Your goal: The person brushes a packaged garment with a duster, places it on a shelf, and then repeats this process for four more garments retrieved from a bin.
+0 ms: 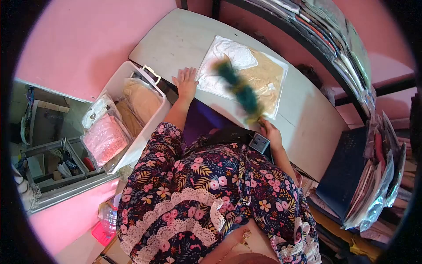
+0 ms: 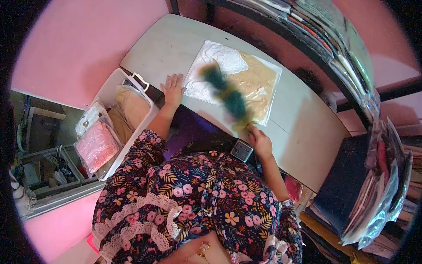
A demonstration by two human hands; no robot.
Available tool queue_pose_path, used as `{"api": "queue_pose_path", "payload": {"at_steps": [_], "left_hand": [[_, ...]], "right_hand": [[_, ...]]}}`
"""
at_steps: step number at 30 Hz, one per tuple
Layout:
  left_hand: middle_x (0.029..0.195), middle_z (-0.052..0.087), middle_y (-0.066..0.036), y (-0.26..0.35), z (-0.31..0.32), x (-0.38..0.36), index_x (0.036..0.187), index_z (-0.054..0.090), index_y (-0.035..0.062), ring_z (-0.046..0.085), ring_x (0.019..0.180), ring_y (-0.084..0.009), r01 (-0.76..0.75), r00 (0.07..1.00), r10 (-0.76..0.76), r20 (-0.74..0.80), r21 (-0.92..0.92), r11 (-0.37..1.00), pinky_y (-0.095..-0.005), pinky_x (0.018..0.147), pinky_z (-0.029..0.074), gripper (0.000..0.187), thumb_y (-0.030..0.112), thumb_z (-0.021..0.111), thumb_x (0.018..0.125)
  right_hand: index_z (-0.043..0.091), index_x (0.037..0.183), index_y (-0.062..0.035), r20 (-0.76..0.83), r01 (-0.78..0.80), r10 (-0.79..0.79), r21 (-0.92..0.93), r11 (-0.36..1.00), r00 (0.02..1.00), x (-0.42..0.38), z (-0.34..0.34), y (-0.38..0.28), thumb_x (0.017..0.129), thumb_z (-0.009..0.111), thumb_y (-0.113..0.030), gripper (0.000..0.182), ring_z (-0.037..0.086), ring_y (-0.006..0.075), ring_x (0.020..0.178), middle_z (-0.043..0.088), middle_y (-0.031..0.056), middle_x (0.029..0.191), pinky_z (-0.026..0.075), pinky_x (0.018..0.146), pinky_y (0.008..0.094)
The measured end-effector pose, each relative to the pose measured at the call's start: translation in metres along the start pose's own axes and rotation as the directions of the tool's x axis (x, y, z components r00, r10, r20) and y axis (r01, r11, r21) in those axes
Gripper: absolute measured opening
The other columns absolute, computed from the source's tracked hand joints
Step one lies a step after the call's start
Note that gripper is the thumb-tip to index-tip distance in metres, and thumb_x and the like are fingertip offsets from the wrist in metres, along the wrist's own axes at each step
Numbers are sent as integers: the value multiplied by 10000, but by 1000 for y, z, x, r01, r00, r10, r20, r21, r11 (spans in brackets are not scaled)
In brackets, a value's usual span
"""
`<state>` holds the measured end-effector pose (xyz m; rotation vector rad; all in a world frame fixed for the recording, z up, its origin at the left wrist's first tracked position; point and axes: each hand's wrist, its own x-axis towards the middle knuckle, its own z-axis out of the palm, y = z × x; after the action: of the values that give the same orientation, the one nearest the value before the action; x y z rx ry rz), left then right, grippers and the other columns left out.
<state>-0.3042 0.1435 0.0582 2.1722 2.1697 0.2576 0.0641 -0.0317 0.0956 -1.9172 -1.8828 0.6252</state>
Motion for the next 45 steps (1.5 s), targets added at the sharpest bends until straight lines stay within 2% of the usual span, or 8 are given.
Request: {"api": "queue_pose_path", "payload": {"at_steps": [7, 10, 12, 17, 21, 36, 43, 45], "left_hand": [[1444, 288, -111, -9, -11, 25, 1378, 340, 181, 201, 1357, -315, 68, 960, -141, -244, -286, 956, -610, 1044, 118, 580, 277, 561, 850], [1451, 268, -142, -3, -29, 36, 1385, 330, 161, 210, 1349, -340, -72, 888, -102, -449, -354, 933, -565, 1061, 141, 560, 235, 524, 864], [1460, 226, -183, 9, -39, 37, 1398, 298, 123, 185, 1354, -363, -171, 847, -64, -529, -383, 908, -548, 1066, 139, 568, 217, 498, 875], [1473, 131, -227, 44, -51, 28, 1412, 239, 60, 120, 1368, -384, -253, 877, 38, -478, -394, 884, -555, 1067, 113, 649, 215, 522, 848], [1471, 62, -274, 55, -45, 14, 1416, 184, 6, 67, 1371, -411, -358, 866, 189, -462, -310, 881, -551, 1072, 42, 746, 199, 556, 798], [1484, 162, -175, 75, -62, 2, 1411, 235, 61, 160, 1379, -303, -527, 842, 509, -180, -62, 848, -611, 1056, 59, 793, 388, 602, 788], [1415, 369, -38, 82, -67, 7, 1322, 419, 103, 280, 1339, -198, -463, 881, 438, 179, 137, 876, -598, 1056, 122, 587, 453, 482, 855], [1401, 392, -18, 80, -57, 6, 1315, 432, 103, 301, 1329, -188, -534, 829, 533, -170, 47, 844, -600, 1052, 129, 575, 438, 495, 852]], "right_hand": [[538, 1166, -110, -282, -75, 89, 61, 995, 955, 27, -3, 2, 827, 571, -129, 342, 614, 388, 796, 641, 181, 923, 507, 680, 425], [551, 1158, -151, -83, 370, -362, 117, 922, 929, 24, -12, -9, 811, 586, -134, 350, 615, 362, 818, 635, 183, 947, 498, 696, 442], [553, 1157, -152, -25, 288, -287, 56, 956, 958, 25, -27, -16, 810, 586, -138, 348, 618, 358, 820, 633, 183, 958, 499, 693, 440], [552, 1165, -139, -288, -64, 98, 127, 990, 953, 45, -26, -27, 811, 576, -142, 354, 614, 386, 823, 639, 199, 922, 496, 711, 444], [557, 1152, -140, -4, 337, -341, 165, 927, 940, 33, -22, -24, 807, 586, -136, 347, 611, 374, 872, 628, 186, 992, 499, 751, 428], [538, 1174, -125, -264, -60, 76, 68, 996, 962, 61, -31, -40, 815, 570, -154, 362, 612, 388, 747, 628, 227, 847, 482, 665, 476], [530, 1186, -123, -94, 194, -191, 25, 981, 977, 57, -31, -51, 816, 572, -170, 376, 613, 392, 755, 630, 221, 840, 483, 661, 488], [530, 1186, -140, -137, 85, -83, 6, 996, 987, 60, -34, -46, 815, 571, -166, 374, 612, 398, 761, 631, 220, 845, 485, 665, 491]]}}
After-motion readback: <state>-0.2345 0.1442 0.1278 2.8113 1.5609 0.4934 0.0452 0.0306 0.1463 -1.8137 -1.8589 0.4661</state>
